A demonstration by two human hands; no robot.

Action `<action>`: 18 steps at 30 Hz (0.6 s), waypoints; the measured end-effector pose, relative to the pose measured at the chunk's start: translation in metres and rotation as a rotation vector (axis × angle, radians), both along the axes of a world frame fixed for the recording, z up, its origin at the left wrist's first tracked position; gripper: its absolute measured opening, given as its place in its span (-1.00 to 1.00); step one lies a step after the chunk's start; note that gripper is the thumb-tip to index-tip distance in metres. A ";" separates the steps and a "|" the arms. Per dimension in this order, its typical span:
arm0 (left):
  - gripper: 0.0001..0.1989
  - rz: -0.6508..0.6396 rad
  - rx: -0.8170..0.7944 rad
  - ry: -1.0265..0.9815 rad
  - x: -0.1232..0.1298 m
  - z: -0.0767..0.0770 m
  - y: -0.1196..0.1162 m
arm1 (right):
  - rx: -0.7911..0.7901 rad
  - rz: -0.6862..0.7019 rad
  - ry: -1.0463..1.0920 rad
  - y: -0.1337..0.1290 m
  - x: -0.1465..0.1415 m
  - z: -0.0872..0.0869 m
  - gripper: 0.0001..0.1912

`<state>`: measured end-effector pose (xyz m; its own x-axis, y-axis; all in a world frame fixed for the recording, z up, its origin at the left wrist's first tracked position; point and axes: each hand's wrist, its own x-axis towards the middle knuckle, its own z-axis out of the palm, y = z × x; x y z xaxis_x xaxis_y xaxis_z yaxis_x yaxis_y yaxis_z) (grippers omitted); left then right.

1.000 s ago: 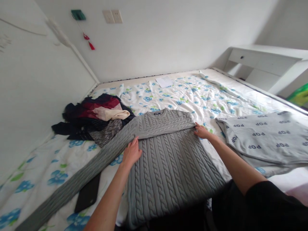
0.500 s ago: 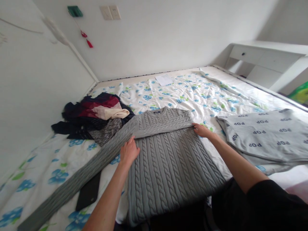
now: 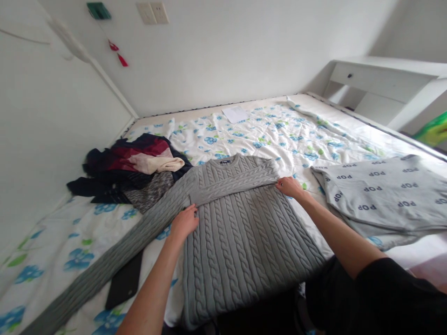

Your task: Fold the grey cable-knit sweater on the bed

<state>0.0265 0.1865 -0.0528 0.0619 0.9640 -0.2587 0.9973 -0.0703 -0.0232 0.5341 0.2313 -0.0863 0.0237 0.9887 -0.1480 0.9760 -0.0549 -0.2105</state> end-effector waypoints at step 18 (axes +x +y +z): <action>-0.26 -0.033 -0.052 0.044 0.002 -0.018 -0.004 | 0.147 -0.494 0.593 0.074 0.017 -0.051 -0.62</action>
